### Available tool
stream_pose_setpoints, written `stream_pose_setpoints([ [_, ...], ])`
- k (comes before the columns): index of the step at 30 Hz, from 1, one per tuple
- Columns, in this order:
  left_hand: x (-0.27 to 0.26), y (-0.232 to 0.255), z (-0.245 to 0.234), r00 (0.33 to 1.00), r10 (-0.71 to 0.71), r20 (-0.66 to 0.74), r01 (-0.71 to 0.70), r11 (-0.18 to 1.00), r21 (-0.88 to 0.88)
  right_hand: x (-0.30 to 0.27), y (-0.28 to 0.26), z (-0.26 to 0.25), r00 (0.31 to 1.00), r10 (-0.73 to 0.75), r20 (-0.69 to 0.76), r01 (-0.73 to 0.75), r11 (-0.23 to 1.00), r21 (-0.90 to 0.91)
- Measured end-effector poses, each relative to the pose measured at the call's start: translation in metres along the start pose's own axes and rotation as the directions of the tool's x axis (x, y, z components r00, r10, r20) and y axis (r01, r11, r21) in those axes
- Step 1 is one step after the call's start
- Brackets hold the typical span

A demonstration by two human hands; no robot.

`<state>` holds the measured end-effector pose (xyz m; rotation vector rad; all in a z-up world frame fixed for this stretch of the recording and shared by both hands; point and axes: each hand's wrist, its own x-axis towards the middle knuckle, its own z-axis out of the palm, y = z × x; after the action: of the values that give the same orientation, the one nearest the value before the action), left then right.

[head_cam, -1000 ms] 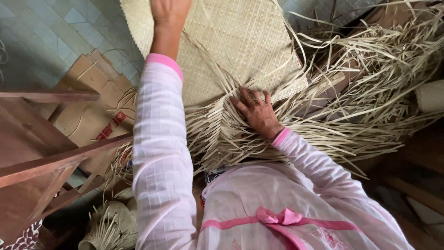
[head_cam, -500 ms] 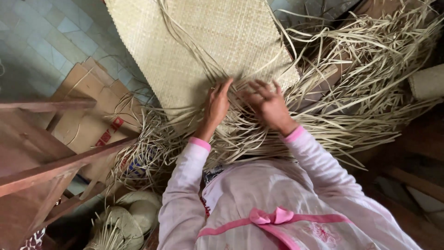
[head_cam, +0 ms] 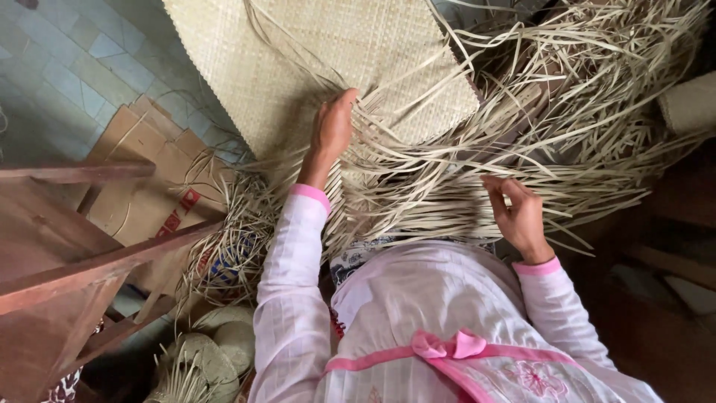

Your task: A person is weaving thin, flexible strips of plant fiber into a mat or basket structure.

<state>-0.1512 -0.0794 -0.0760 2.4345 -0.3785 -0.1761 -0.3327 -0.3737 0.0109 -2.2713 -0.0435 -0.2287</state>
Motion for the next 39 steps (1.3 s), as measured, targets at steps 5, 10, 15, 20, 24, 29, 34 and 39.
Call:
stream_pose_setpoints([
  [5,-0.008,0.037,-0.041,0.991,-0.121,-0.054,0.105,0.965,-0.24,-0.006,-0.031,0.004,0.97,0.098,0.225,-0.11,0.993,0.043],
  [10,-0.032,0.049,-0.067,0.899,0.168,-0.404,-0.219,0.972,-0.083,-0.01,-0.059,0.018,0.875,0.176,0.451,-0.247,0.963,0.104],
  [15,-0.094,0.058,-0.081,0.843,0.07,-0.534,-0.223,0.948,-0.228,-0.019,-0.064,0.034,0.705,0.094,0.703,-0.237,0.966,0.108],
  [20,-0.166,0.073,-0.071,0.925,-0.061,-0.376,-0.101,0.912,-0.397,-0.015,-0.066,0.044,0.617,0.231,0.752,-0.199,0.971,-0.135],
  [24,-0.21,0.098,-0.05,0.976,-0.172,-0.135,0.074,0.841,-0.536,-0.006,-0.066,0.037,0.613,0.339,0.714,-0.303,0.935,-0.184],
  [29,-0.23,0.115,-0.032,0.992,-0.069,0.102,0.111,0.866,-0.487,-0.005,-0.05,0.024,0.697,0.255,0.67,-0.316,0.948,-0.032],
  [34,-0.229,0.131,-0.007,0.975,0.067,0.214,0.006,0.946,-0.324,-0.015,-0.025,0.002,0.77,0.239,0.592,-0.338,0.939,0.059],
  [39,-0.218,0.148,0.011,0.986,0.153,-0.059,-0.148,0.986,0.083,-0.03,0.014,-0.027,0.863,0.341,0.372,-0.388,0.92,0.057],
])
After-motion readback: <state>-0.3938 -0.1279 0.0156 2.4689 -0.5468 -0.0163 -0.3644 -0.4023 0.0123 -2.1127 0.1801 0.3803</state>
